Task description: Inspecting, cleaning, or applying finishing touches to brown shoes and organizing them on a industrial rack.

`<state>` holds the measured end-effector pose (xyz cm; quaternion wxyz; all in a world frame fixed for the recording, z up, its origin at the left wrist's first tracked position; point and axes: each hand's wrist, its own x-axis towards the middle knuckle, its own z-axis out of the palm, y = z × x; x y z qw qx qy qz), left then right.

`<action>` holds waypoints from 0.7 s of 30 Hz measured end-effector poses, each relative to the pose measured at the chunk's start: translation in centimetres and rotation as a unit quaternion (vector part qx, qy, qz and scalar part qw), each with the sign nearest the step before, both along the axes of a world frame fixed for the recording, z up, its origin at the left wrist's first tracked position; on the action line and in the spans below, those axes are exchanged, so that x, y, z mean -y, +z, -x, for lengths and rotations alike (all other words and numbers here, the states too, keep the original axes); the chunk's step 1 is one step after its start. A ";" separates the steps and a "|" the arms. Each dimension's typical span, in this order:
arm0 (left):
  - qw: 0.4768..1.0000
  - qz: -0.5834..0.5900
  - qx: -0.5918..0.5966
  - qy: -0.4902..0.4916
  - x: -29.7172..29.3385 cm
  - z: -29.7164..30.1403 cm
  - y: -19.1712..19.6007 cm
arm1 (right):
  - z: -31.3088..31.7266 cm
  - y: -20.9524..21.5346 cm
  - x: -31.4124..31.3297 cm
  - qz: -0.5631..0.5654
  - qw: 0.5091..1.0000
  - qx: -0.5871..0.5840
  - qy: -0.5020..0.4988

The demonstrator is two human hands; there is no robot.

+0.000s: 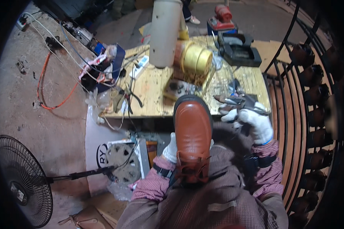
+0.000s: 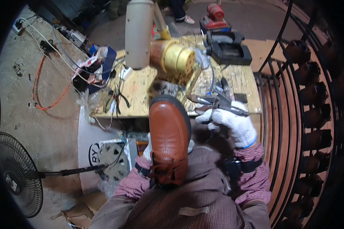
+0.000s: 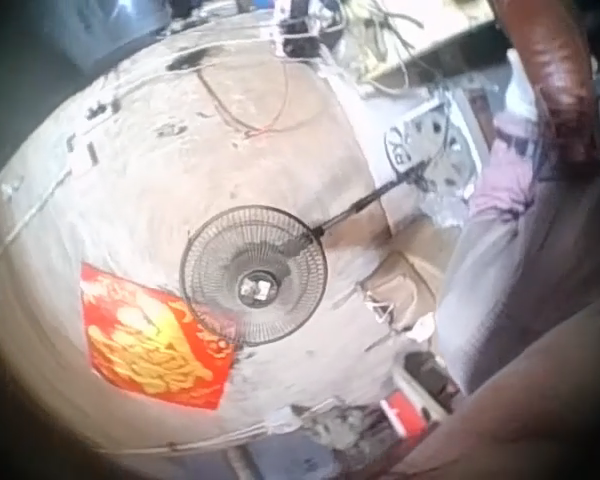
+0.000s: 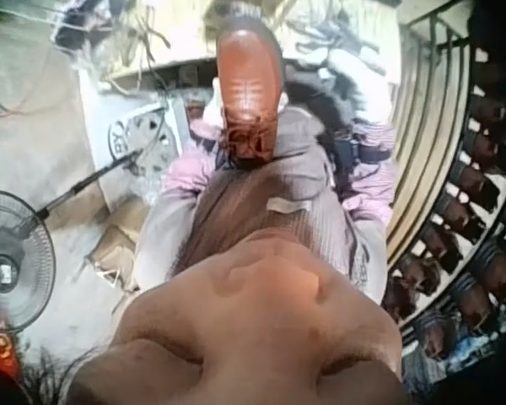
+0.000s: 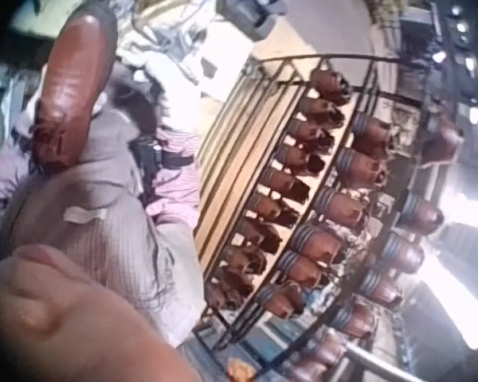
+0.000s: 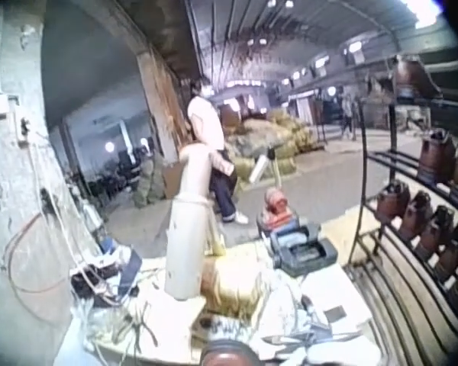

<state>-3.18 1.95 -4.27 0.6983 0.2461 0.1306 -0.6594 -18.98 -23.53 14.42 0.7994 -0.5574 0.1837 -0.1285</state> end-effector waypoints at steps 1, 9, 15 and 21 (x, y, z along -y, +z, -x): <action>0.998 0.043 -0.035 -0.005 0.7 -0.3 1.5 | 0.1 0.8 0.6 0.049 0.998 -0.005 0.040; 0.995 0.089 -0.018 -0.032 0.4 -0.1 -1.7 | -0.1 1.6 -1.2 0.147 0.988 -0.025 0.045; 0.990 0.128 0.036 -0.052 0.2 0.5 -0.7 | -1.0 1.9 -0.9 0.200 0.977 0.012 0.073; 0.993 0.116 -0.001 -0.018 1.0 0.3 -1.7 | -1.2 0.7 -0.3 0.355 0.932 0.068 0.037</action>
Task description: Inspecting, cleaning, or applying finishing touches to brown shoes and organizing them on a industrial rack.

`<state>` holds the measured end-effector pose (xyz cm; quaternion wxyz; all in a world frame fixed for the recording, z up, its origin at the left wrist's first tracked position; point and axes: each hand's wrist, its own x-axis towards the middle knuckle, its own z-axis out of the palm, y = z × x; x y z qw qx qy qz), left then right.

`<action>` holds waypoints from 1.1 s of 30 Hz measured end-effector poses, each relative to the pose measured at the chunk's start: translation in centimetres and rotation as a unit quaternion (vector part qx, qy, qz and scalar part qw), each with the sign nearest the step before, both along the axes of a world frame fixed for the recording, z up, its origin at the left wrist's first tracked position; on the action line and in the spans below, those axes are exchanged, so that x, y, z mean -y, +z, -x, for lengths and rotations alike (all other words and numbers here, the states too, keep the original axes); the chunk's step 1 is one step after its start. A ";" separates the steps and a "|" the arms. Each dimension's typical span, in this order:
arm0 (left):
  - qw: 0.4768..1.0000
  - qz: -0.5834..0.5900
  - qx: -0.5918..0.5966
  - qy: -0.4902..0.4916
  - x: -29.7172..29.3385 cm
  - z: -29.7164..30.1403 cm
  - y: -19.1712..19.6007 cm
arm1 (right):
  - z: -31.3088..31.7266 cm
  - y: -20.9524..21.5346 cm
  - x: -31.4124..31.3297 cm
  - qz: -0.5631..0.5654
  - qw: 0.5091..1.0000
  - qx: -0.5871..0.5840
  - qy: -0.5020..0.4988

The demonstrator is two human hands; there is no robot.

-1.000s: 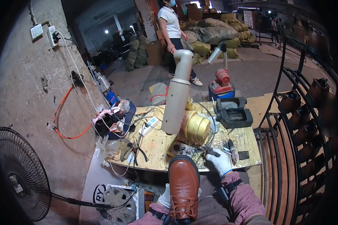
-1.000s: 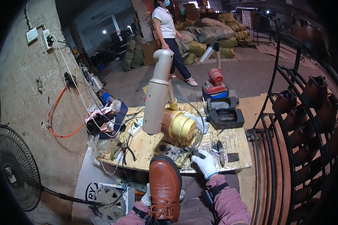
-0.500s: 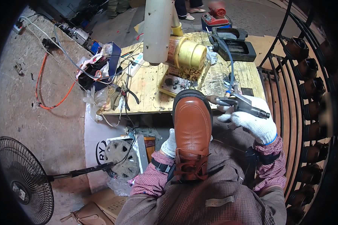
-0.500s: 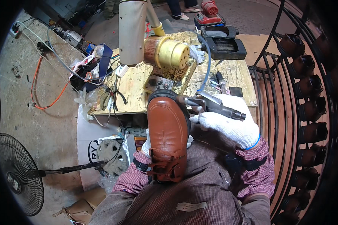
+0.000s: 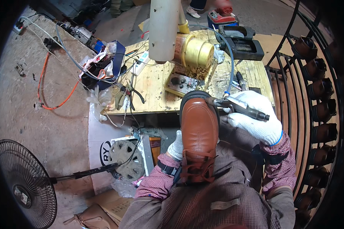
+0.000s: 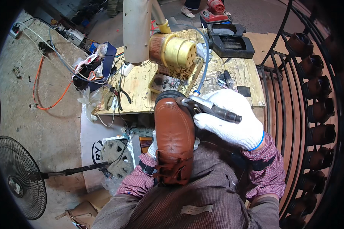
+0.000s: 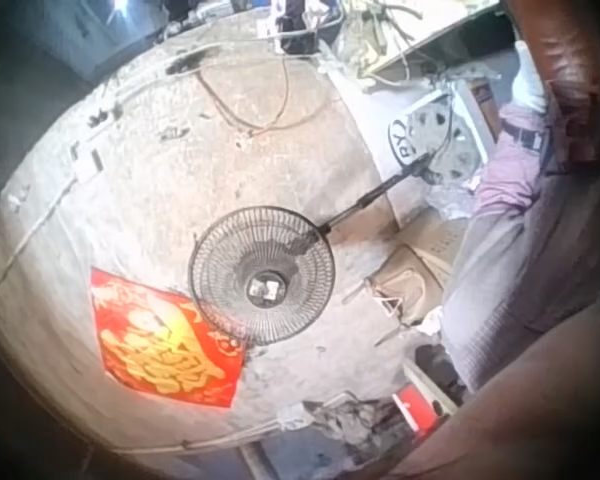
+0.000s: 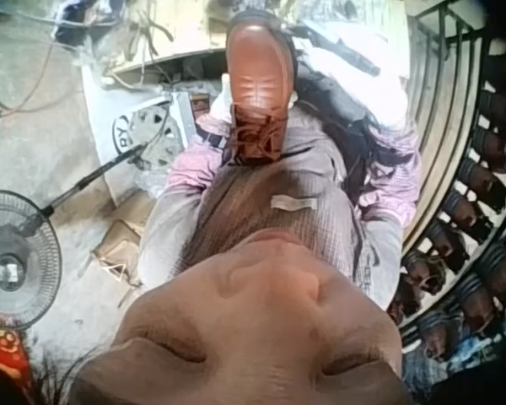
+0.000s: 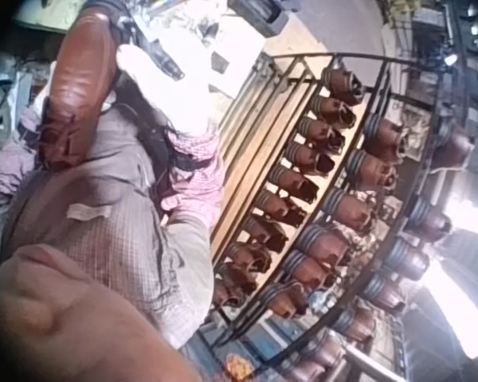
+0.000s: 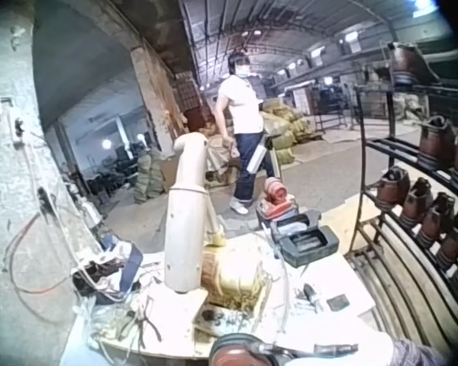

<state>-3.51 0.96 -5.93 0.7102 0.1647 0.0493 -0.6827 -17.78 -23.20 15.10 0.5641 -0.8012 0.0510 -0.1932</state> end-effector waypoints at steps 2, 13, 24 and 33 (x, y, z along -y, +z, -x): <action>0.999 -0.015 0.030 0.011 0.0 0.0 -0.4 | 0.3 -1.4 0.0 0.108 0.990 0.090 -0.021; 0.998 -0.011 -0.058 0.030 -1.9 0.4 -4.6 | 3.3 -7.3 -5.9 -0.113 0.981 -0.003 -0.157; 0.809 -0.143 0.570 -0.030 -1.1 2.9 1.1 | 4.7 -8.3 -7.7 0.208 0.972 0.099 -0.047; 0.973 0.185 -0.101 0.092 1.9 -1.3 -0.3 | 5.4 -6.5 -7.9 0.109 0.991 0.055 -0.054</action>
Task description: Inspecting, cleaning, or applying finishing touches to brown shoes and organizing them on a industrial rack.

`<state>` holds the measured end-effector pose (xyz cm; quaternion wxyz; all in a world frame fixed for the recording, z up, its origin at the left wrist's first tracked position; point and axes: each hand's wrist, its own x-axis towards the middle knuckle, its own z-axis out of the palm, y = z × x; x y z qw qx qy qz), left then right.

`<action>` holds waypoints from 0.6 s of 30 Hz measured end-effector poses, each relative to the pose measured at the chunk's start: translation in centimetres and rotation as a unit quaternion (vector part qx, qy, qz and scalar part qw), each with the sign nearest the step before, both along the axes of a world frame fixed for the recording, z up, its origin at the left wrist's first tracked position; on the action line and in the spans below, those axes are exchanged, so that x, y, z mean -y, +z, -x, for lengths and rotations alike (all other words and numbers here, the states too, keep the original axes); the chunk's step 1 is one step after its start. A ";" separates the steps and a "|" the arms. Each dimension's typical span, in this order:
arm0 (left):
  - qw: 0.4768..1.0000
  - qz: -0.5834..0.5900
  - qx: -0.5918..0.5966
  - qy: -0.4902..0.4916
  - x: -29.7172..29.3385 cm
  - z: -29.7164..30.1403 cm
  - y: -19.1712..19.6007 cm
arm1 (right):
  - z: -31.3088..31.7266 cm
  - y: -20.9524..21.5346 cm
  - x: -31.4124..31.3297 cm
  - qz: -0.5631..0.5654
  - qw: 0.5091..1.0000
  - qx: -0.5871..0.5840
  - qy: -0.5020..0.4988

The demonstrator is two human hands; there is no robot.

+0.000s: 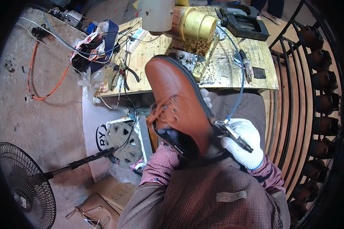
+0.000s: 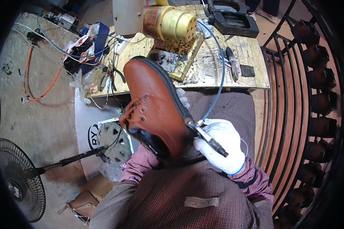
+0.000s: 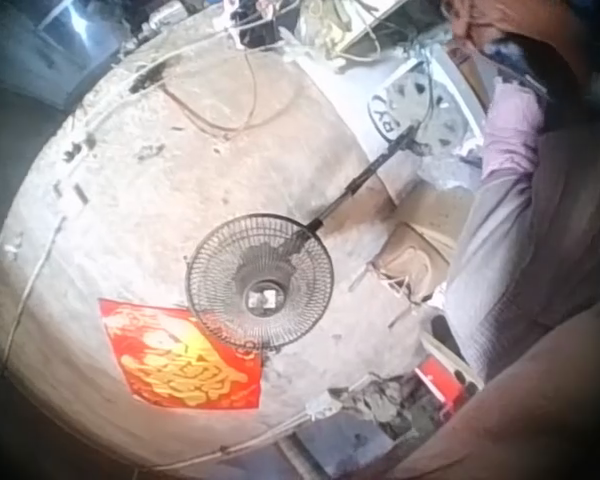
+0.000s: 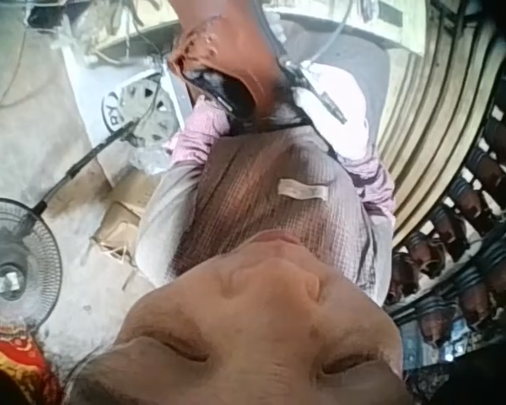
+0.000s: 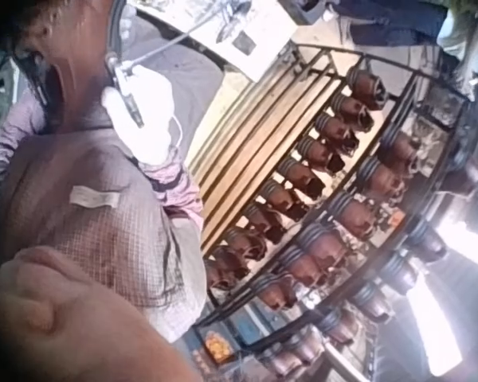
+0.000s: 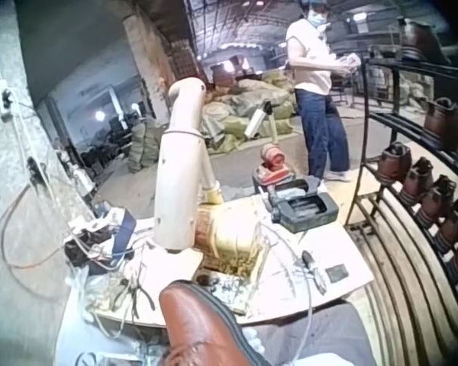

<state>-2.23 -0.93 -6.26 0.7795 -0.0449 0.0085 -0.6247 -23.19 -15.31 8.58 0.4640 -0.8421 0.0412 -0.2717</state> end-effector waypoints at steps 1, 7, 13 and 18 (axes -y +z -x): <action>0.987 -0.131 0.093 0.022 0.3 -0.7 3.8 | 0.1 0.2 0.2 0.006 1.000 -0.008 -0.004; 0.993 -0.073 -0.017 0.086 -0.1 -3.3 2.5 | -0.3 1.2 -0.2 0.043 0.999 -0.009 -0.001; 0.993 -0.025 -0.015 0.114 -3.0 0.1 -0.6 | -0.2 0.3 -0.4 0.025 0.999 -0.038 -0.012; 0.989 0.008 -0.010 0.149 -2.8 0.4 -2.9 | -1.6 -0.1 0.2 -0.021 0.998 -0.016 0.051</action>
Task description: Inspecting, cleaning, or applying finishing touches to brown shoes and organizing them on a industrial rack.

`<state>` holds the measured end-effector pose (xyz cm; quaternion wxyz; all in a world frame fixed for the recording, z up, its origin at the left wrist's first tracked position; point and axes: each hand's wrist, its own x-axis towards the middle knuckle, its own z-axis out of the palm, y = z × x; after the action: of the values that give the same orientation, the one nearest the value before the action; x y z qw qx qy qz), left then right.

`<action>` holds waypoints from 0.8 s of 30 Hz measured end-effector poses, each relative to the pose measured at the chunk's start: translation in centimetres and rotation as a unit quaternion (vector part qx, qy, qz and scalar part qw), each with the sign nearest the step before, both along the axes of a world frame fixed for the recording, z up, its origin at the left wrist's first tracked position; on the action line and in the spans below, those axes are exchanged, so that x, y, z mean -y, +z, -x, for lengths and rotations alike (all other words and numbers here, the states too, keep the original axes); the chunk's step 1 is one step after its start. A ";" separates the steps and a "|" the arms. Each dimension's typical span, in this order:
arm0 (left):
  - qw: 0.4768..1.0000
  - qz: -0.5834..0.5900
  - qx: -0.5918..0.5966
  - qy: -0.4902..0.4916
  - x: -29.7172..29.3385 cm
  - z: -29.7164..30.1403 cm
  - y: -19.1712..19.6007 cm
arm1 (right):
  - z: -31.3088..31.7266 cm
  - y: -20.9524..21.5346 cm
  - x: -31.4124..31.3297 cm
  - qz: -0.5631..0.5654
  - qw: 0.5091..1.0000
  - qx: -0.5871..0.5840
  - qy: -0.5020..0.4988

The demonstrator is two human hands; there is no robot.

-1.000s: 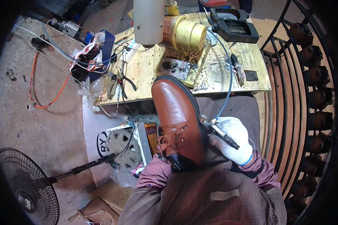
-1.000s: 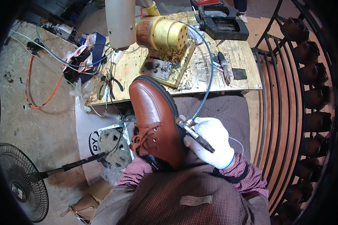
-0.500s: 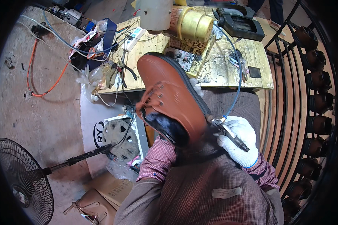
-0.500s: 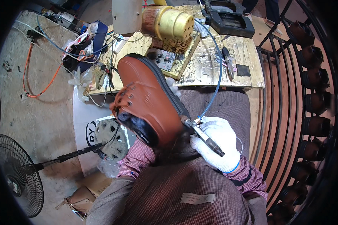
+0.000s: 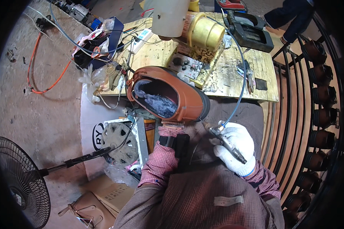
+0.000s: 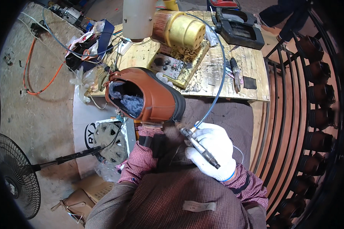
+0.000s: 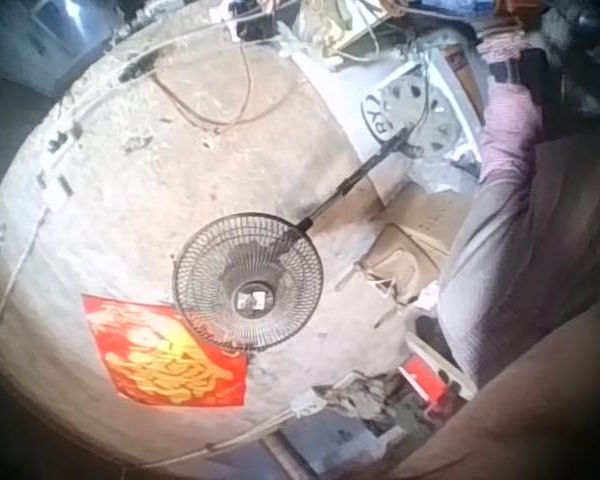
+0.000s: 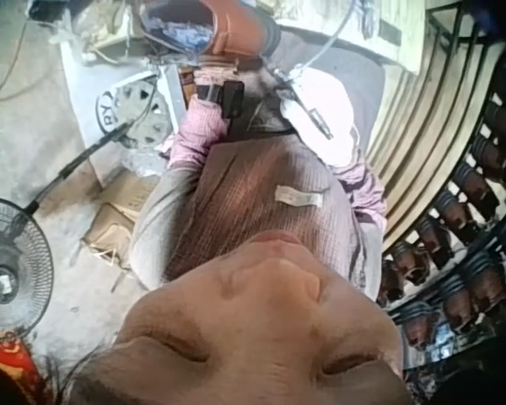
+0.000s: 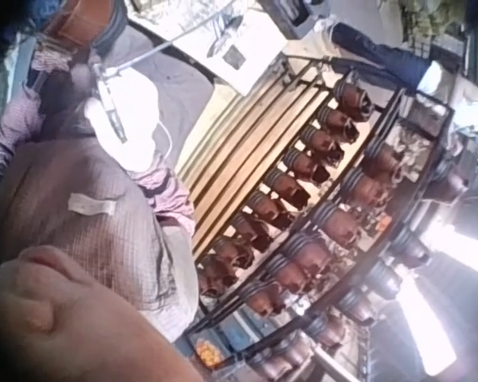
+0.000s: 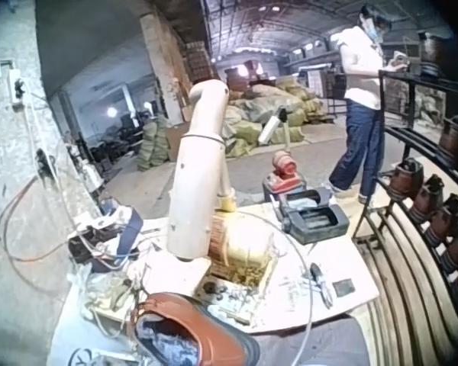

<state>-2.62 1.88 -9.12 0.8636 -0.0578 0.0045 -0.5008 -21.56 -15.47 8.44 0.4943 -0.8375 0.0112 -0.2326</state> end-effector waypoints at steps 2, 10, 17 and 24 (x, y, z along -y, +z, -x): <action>1.000 0.014 0.006 0.020 -0.3 -1.5 -0.4 | -0.9 0.3 -0.2 -0.172 0.983 -0.031 -0.061; 0.954 -0.046 0.207 0.213 2.4 -3.2 4.7 | -11.0 -8.6 10.4 -0.339 0.924 -0.017 -0.174; 0.836 -0.498 0.223 0.060 1.9 0.9 10.3 | -9.1 -8.4 9.1 -0.200 0.929 -0.177 -0.255; 0.788 -0.575 0.213 0.051 4.2 -0.2 12.2 | 3.6 -3.4 2.1 0.138 0.946 -0.196 -0.218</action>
<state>-2.45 -2.36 3.07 0.7403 0.5577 0.1052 -0.3604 -25.14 -17.58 5.06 0.2994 -0.9037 0.2581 -0.1649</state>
